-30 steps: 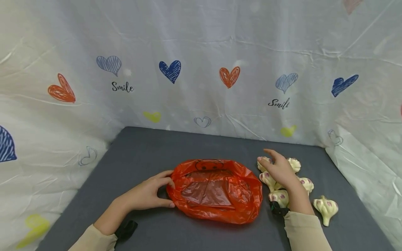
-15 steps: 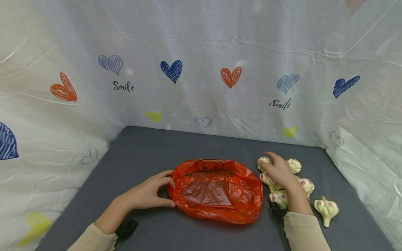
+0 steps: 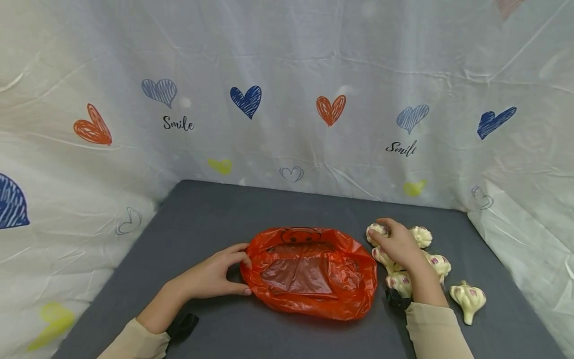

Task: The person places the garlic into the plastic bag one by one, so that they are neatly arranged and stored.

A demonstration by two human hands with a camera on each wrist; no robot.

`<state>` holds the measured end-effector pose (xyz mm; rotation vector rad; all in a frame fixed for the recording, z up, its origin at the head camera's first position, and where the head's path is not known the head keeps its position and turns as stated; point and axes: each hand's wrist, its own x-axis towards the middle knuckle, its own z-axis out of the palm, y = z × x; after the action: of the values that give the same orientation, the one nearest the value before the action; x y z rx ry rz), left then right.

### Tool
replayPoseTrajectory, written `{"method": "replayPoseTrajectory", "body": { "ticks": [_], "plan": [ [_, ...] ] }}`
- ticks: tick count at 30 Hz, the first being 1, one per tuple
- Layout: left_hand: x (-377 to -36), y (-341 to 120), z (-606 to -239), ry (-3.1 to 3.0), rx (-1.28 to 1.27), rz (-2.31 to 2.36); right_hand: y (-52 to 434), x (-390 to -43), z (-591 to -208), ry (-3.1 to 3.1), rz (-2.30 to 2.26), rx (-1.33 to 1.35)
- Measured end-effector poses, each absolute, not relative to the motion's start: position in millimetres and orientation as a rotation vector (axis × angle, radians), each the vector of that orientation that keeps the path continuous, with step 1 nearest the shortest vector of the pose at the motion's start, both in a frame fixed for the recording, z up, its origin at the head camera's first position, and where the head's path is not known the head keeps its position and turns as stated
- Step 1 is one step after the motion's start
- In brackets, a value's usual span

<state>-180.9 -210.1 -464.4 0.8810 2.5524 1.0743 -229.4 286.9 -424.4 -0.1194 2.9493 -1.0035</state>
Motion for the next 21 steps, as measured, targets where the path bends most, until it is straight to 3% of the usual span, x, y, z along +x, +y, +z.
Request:
{"method": "replayPoseTrajectory", "body": {
  "ticks": [21],
  "plan": [
    [-183.3, -212.8, -465.5, 2.552, 0.902, 1.134, 285.3, -231.4, -431.5, 2.978, -0.976, -0.166]
  ]
}}
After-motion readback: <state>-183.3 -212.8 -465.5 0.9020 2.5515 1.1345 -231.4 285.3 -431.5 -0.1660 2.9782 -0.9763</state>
